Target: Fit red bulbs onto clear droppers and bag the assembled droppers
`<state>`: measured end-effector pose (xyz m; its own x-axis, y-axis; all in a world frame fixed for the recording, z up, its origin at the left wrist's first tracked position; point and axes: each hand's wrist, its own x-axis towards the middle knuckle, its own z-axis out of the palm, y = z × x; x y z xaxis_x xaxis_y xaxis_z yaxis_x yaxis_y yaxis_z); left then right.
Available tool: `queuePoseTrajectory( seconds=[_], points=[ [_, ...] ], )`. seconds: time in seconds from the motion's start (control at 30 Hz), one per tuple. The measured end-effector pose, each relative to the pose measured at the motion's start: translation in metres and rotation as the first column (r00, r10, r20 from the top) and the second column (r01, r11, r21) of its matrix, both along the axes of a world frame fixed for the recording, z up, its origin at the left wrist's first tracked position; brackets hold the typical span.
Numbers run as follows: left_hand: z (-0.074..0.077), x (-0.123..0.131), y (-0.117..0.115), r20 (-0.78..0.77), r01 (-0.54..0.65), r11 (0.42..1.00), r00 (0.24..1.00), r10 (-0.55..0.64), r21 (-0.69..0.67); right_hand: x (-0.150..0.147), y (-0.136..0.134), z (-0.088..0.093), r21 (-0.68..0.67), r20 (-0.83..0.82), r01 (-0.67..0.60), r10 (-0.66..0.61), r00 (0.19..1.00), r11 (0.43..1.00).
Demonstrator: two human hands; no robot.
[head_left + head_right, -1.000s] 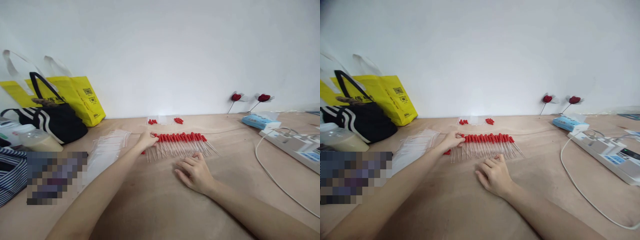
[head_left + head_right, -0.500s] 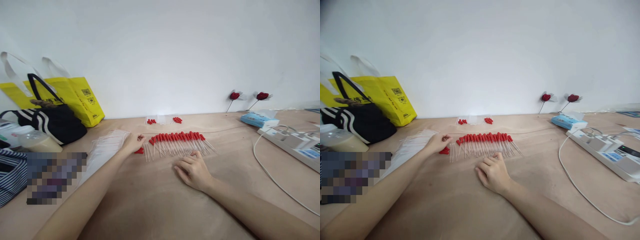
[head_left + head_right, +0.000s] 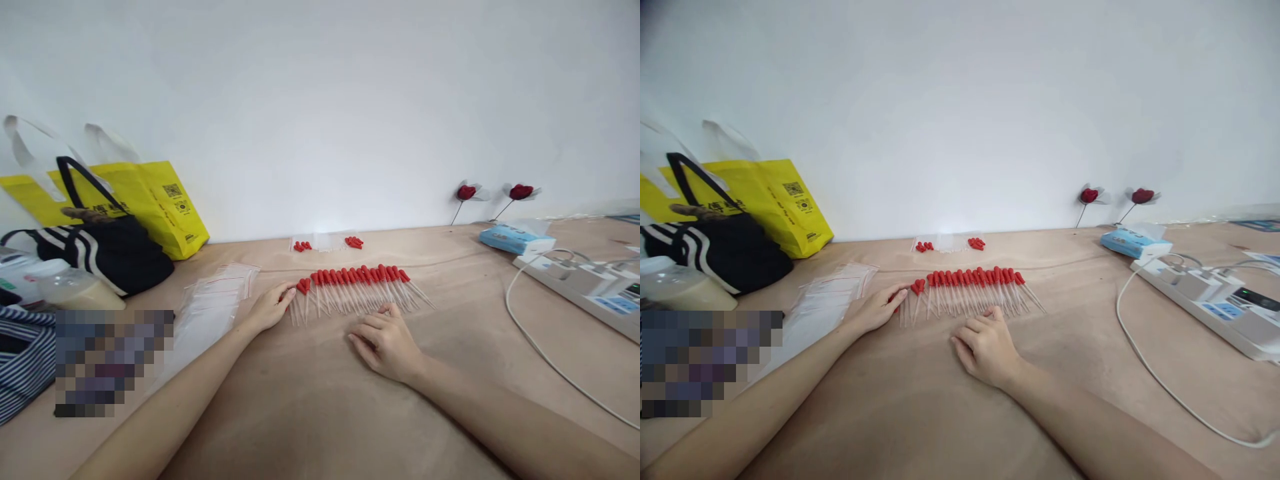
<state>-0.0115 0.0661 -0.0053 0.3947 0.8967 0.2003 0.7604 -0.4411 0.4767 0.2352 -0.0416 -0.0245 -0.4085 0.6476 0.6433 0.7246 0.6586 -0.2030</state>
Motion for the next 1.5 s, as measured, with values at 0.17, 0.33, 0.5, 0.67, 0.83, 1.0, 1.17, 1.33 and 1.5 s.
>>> queuePoseTrajectory(
  seconds=[0.17,0.33,0.5,0.67,0.83,1.0,1.17,1.33,1.5],
  points=[
    [-0.002,0.0,-0.005,0.002,-0.073,0.997,0.997,0.073,0.011,0.0,0.001,0.0,-0.006,0.016,0.0,0.0,1.0,1.0],
    [-0.002,0.002,-0.006,-0.012,-0.05,0.999,0.999,0.05,0.008,0.0,0.001,0.0,-0.005,0.012,0.003,-0.003,1.0,1.0],
    [-0.001,0.005,-0.003,-0.01,-0.001,1.0,1.0,0.001,0.009,0.0,0.001,0.001,0.007,0.032,0.004,-0.004,0.999,1.0],
    [-0.001,0.002,-0.001,0.0,0.022,1.0,1.0,-0.022,0.007,0.0,0.001,0.001,0.008,0.029,0.008,-0.008,1.0,1.0],
    [-0.004,-0.009,0.001,0.038,-0.122,0.99,0.992,0.12,0.072,0.0,0.001,0.0,0.011,0.046,0.013,-0.014,0.999,1.0],
    [-0.002,-0.022,-0.006,0.077,-0.253,0.958,0.967,0.245,0.133,0.001,0.002,0.0,0.009,0.053,0.009,-0.009,0.999,1.0],
    [0.005,-0.019,-0.011,0.011,-0.206,0.972,0.979,0.206,0.111,0.0,0.002,0.0,-0.014,0.021,-0.011,0.012,1.0,1.0],
    [0.012,-0.003,0.0,-0.123,-0.339,0.941,0.933,0.339,0.023,0.0,0.002,0.0,-0.035,0.013,-0.014,0.015,1.0,0.999],
    [0.019,0.012,0.003,-0.214,-0.485,0.873,0.858,0.466,-0.044,0.0,0.002,0.0,-0.039,0.005,-0.012,0.012,1.0,0.999]
  ],
)
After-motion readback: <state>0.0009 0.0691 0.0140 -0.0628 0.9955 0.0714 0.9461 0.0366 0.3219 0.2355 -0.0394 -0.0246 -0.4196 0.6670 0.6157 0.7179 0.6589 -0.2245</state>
